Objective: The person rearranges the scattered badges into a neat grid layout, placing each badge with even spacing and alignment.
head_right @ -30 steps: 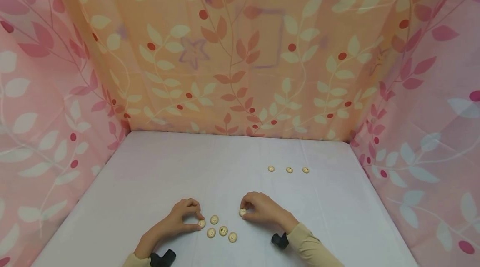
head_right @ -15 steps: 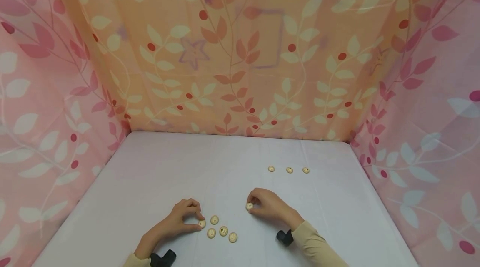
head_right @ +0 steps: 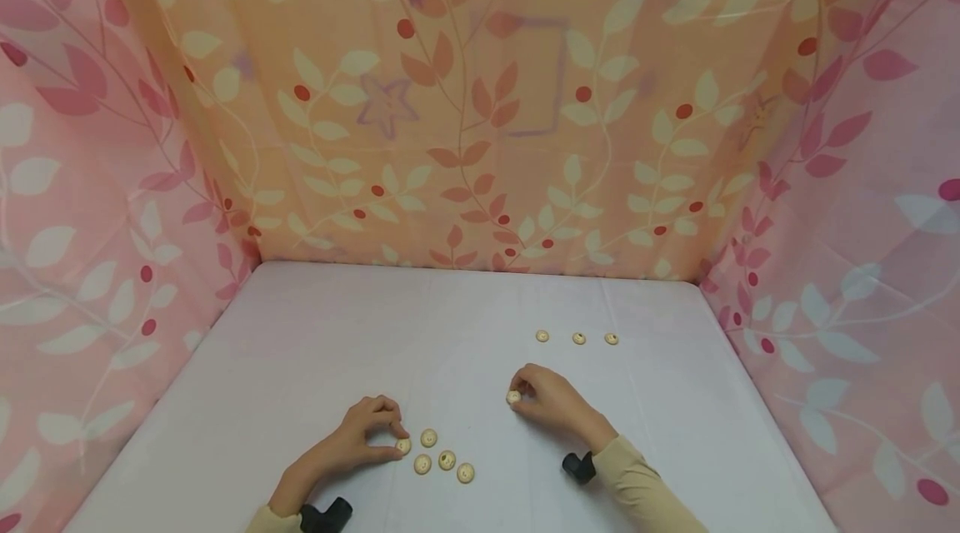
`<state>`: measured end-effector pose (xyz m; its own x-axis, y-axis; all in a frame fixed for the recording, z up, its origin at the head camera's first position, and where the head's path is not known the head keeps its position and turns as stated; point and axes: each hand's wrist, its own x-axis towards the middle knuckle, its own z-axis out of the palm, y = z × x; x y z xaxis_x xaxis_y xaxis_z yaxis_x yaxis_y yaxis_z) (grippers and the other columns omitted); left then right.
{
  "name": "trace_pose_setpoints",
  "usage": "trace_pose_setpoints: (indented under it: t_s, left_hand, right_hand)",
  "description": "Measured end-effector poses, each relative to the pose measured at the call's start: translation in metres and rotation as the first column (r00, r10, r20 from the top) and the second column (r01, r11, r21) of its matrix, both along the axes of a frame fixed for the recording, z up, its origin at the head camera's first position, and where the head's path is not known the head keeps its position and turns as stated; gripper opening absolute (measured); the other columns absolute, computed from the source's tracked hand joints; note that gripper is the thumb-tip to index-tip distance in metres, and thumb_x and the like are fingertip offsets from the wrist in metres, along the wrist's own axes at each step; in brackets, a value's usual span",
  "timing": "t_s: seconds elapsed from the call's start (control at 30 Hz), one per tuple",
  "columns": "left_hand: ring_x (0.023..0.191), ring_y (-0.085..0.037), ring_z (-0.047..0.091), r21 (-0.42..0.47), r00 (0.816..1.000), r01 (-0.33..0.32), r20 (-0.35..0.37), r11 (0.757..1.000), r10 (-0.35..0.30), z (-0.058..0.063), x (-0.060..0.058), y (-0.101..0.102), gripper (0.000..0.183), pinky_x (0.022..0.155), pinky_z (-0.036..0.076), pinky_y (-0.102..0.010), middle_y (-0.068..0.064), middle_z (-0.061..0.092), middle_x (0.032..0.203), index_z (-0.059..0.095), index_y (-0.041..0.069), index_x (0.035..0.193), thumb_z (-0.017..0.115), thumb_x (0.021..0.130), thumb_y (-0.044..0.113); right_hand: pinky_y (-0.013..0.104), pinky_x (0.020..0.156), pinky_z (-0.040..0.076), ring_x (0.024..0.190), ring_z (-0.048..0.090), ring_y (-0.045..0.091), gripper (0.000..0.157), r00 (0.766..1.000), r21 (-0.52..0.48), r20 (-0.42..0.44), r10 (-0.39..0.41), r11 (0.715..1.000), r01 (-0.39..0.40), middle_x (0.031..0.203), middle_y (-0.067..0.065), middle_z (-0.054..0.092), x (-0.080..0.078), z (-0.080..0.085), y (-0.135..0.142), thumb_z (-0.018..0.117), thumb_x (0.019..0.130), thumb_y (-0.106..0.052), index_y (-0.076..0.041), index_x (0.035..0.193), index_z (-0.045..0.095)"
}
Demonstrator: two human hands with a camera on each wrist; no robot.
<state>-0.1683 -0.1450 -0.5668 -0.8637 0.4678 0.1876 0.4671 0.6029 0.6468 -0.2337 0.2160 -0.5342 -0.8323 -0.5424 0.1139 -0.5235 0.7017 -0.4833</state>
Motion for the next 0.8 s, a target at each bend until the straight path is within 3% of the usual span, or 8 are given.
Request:
trace_pose_setpoints:
  t_s: [0.6, 0.8]
  left_hand:
    - [0.094, -0.006, 0.041, -0.003, 0.999, 0.001, -0.052, 1.000, -0.001, -0.006, -0.001, 0.000, 0.018, 0.085, 0.031, -0.041, 0.017, 0.051, 0.099, 0.067, 0.036, 0.086, 0.073, 0.072, 0.046]
    - [0.094, -0.007, 0.041, 0.005, 1.000, 0.003, -0.030, 1.000, -0.003, -0.004, -0.001, 0.000, 0.018, 0.086, 0.030, -0.043, 0.018, 0.050, 0.099, 0.067, 0.035, 0.085, 0.074, 0.072, 0.045]
  right_hand:
    - [0.025, 0.067, 0.044, 0.074, 0.052, 0.008, 0.017, 0.982, -0.016, -0.004, -0.190, 0.982, 0.190, 0.081, -0.007, 0.057, -0.023, -0.001, 0.021, 0.075, 0.077, -0.020, -0.015, 0.088, 0.063]
    - [0.025, 0.064, 0.043, 0.071, 0.051, 0.009, 0.018, 0.972, -0.023, 0.002, -0.234, 0.972, 0.234, 0.081, -0.005, 0.057, -0.028, -0.002, 0.025, 0.075, 0.077, -0.020, -0.013, 0.089, 0.063]
